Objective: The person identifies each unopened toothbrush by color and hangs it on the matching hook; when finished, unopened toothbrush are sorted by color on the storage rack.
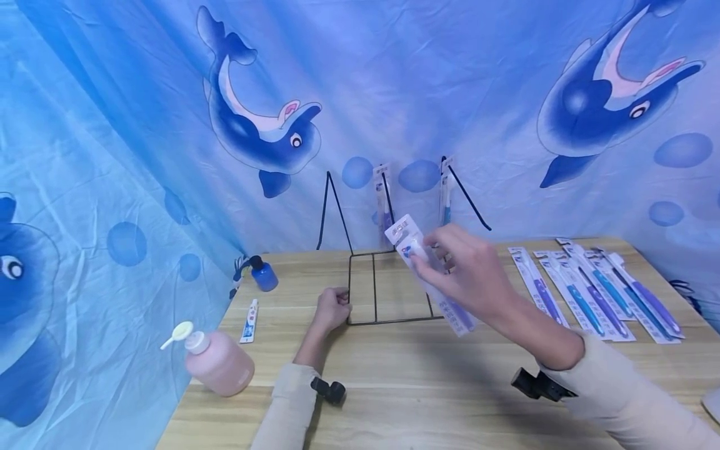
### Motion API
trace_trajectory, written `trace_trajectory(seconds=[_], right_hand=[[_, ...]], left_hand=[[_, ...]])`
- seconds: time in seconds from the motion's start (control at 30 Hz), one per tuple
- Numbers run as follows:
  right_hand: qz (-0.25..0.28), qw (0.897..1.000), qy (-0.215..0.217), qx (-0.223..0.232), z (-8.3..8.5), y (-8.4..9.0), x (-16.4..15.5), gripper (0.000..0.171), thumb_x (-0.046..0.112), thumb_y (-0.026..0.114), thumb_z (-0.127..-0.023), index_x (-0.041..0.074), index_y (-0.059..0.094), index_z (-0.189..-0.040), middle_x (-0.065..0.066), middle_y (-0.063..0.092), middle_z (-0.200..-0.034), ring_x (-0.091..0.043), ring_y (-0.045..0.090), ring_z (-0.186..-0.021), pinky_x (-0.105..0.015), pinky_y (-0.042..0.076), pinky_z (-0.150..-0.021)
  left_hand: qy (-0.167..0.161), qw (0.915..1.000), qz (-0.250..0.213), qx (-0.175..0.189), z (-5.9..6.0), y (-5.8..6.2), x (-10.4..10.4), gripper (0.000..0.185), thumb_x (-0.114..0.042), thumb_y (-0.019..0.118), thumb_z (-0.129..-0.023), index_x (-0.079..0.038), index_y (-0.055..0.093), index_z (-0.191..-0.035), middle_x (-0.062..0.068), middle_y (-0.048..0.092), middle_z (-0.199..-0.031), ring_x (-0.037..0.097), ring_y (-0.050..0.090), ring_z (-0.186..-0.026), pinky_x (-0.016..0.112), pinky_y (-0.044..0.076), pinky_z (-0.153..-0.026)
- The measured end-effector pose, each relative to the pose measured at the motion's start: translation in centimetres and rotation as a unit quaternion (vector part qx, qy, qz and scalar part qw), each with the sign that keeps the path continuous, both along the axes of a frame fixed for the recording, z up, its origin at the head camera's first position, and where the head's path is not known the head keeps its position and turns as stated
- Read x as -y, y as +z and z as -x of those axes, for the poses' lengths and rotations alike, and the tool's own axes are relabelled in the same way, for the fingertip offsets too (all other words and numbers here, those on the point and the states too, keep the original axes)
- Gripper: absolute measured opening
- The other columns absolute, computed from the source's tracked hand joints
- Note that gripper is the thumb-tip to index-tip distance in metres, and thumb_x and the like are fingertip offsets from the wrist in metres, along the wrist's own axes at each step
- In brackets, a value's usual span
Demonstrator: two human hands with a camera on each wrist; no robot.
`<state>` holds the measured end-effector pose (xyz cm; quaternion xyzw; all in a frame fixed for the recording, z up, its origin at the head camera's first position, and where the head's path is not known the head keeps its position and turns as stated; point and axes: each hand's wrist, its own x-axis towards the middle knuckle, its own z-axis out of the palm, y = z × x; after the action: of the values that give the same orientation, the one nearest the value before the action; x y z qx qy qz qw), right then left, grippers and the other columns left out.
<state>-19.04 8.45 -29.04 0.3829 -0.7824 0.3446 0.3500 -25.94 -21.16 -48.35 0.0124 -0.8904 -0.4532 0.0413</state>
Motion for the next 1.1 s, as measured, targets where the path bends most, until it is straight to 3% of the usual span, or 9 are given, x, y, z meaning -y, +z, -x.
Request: trace_trajectory(seconds=[0.27, 0.43, 0.67, 0.93, 1.1], right_hand=[[-0.002, 1.000, 0.000, 0.021, 1.1, -1.7, 1.0, 0.021, 0.010, 0.080, -0.080, 0.003, 0.066, -0.093, -0.008, 0.068, -0.086, -0.014, 0.064, -0.066, -0.025, 0.056, -0.053], [-0.007, 0.999, -0.009, 0.046, 2.8, -2.5, 1.8, 0.020, 0.011, 0.078, -0.083, 0.003, 0.064, -0.095, -0.008, 0.066, -0.088, -0.017, 0.064, -0.071, -0.026, 0.056, -0.056], [0.008, 0.994, -0.031, 0.109, 7.0, -2.9, 3.8, 0.023, 0.000, 0.074, -0.081, 0.002, 0.056, -0.097, -0.010, 0.060, -0.092, -0.022, 0.061, -0.079, -0.027, 0.057, -0.062], [0.051, 0.995, -0.055, 0.073, 12.1, -3.2, 6.1, 0.018, 0.006, 0.069, -0.088, 0.001, 0.054, -0.095, -0.012, 0.053, -0.084, -0.024, 0.051, -0.074, -0.030, 0.048, -0.059], [0.055, 0.992, -0.069, 0.095, 14.4, -3.1, 7.0, 0.018, 0.010, 0.067, -0.093, 0.001, 0.052, -0.098, -0.013, 0.051, -0.084, -0.024, 0.047, -0.076, -0.031, 0.043, -0.061]], left_hand=[[0.002, 1.0000, 0.005, -0.006, 0.0, 0.0, -0.1, 0.049, 0.015, 0.064, -0.076, 0.015, 0.059, -0.124, 0.014, 0.065, -0.094, 0.022, 0.063, -0.085, 0.032, 0.058, -0.082], [0.004, 1.0000, 0.004, -0.004, 0.0, -0.1, -0.1, 0.049, 0.014, 0.064, -0.075, 0.015, 0.060, -0.124, 0.014, 0.064, -0.095, 0.023, 0.062, -0.086, 0.032, 0.059, -0.081], [0.007, 1.0000, -0.002, 0.005, -0.1, 0.1, -0.2, 0.050, 0.015, 0.064, -0.076, 0.014, 0.059, -0.125, 0.016, 0.064, -0.097, 0.025, 0.062, -0.088, 0.033, 0.058, -0.083], [0.005, 1.0000, 0.006, 0.002, 0.0, 0.1, -0.2, 0.050, 0.014, 0.064, -0.075, 0.013, 0.060, -0.124, 0.015, 0.064, -0.096, 0.024, 0.062, -0.086, 0.033, 0.059, -0.080], [0.010, 0.9999, 0.000, 0.010, -0.1, 0.0, -0.1, 0.050, 0.014, 0.063, -0.075, 0.011, 0.061, -0.125, 0.014, 0.064, -0.097, 0.024, 0.062, -0.086, 0.033, 0.058, -0.081]])
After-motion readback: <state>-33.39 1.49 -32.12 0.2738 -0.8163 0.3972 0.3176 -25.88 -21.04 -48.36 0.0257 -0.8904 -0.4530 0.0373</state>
